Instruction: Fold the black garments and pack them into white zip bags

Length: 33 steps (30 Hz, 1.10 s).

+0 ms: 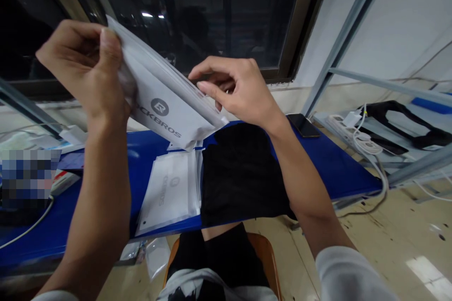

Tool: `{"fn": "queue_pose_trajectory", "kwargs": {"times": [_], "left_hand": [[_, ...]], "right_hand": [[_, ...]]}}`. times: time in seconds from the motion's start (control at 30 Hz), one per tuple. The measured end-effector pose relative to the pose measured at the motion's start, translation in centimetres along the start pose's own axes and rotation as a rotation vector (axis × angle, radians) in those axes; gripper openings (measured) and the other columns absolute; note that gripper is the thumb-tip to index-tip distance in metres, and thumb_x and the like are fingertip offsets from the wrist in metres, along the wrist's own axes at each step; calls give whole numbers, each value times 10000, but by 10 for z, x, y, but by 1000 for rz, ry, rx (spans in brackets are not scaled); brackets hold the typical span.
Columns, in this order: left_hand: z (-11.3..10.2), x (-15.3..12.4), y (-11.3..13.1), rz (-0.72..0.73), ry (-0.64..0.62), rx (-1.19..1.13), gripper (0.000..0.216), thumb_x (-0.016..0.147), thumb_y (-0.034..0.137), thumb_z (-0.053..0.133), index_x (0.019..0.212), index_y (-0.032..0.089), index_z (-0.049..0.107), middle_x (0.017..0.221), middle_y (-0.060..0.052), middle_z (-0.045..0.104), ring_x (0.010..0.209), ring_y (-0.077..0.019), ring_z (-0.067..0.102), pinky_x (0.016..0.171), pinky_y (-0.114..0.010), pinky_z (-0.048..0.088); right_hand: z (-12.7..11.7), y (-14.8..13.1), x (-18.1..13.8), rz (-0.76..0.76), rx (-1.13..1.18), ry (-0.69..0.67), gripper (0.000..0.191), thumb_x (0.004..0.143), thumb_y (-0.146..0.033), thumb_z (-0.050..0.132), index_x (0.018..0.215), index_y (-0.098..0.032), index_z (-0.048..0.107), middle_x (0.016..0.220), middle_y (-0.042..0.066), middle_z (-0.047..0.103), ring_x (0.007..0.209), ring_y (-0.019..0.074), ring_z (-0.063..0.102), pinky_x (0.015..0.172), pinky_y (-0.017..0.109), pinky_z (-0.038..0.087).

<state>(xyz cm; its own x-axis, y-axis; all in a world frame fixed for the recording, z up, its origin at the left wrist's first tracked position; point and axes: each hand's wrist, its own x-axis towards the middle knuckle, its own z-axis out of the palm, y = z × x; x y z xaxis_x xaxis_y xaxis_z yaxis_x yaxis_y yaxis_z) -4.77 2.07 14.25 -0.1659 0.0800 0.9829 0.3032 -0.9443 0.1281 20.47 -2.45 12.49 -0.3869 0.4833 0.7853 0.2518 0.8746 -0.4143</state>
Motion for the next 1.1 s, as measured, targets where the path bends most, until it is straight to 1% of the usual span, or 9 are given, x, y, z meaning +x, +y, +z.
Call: {"fn": "queue_pose_trajectory", "kwargs": {"times": [0.17,0.43,0.63,0.7,0.8,0.9,0.93,1.0,1.1], "left_hand": [[0,0,-3,-35,-4,19,375,787,476,812,808,114,717,702,22,577,647,-79,467,603,-245,355],[0,0,-2,6,-38,-11,365,775,493,805,804,145,698,675,54,549,621,-61,452,579,-227,353],[8,-3,5,-41,-39,7,348,798,484,798,785,153,691,690,42,568,626,-70,472,581,-229,370],[12,-6,13,-43,-56,35,343,821,491,778,780,163,685,691,39,566,617,-75,478,568,-234,367],[21,-16,28,-30,-131,105,305,892,473,722,791,188,680,690,31,568,595,-90,475,552,-254,363],[27,-25,41,25,-234,181,222,953,374,669,803,211,674,698,20,579,588,-108,478,557,-275,361],[28,-26,44,33,-258,199,190,960,337,658,813,216,671,696,21,576,584,-110,477,558,-277,355],[25,-22,46,15,-277,225,136,950,276,661,827,218,667,683,26,553,566,-107,458,555,-275,342],[11,-7,44,-55,-264,257,119,887,207,715,779,204,666,626,42,500,522,-91,386,530,-264,315]], "right_hand": [[0,-6,-2,14,5,1,129,877,-317,741,970,-239,786,856,2,758,628,154,656,579,317,588],[-4,-4,-3,25,-5,-11,131,820,-276,789,950,-256,783,883,23,752,715,182,669,607,335,585],[3,0,-1,3,-61,-20,136,788,-296,812,898,-230,768,784,1,706,655,149,610,607,307,502],[7,3,1,-24,-90,-62,185,798,-364,800,912,-220,773,810,8,710,667,151,607,619,303,484],[15,3,3,-30,-139,-233,204,819,-404,764,882,-211,769,877,25,721,763,194,643,660,313,486],[20,1,2,-26,-195,-330,193,800,-389,764,781,-200,732,812,31,703,759,223,649,659,332,493],[20,0,3,-40,-208,-312,193,802,-389,759,776,-201,722,830,37,704,776,233,654,674,343,502],[16,1,3,-102,-210,-174,192,829,-401,733,841,-210,717,949,54,713,886,262,669,765,381,528],[0,9,4,-227,-135,270,244,912,-441,649,1028,-230,687,1098,67,689,1062,286,656,946,453,509]]}}
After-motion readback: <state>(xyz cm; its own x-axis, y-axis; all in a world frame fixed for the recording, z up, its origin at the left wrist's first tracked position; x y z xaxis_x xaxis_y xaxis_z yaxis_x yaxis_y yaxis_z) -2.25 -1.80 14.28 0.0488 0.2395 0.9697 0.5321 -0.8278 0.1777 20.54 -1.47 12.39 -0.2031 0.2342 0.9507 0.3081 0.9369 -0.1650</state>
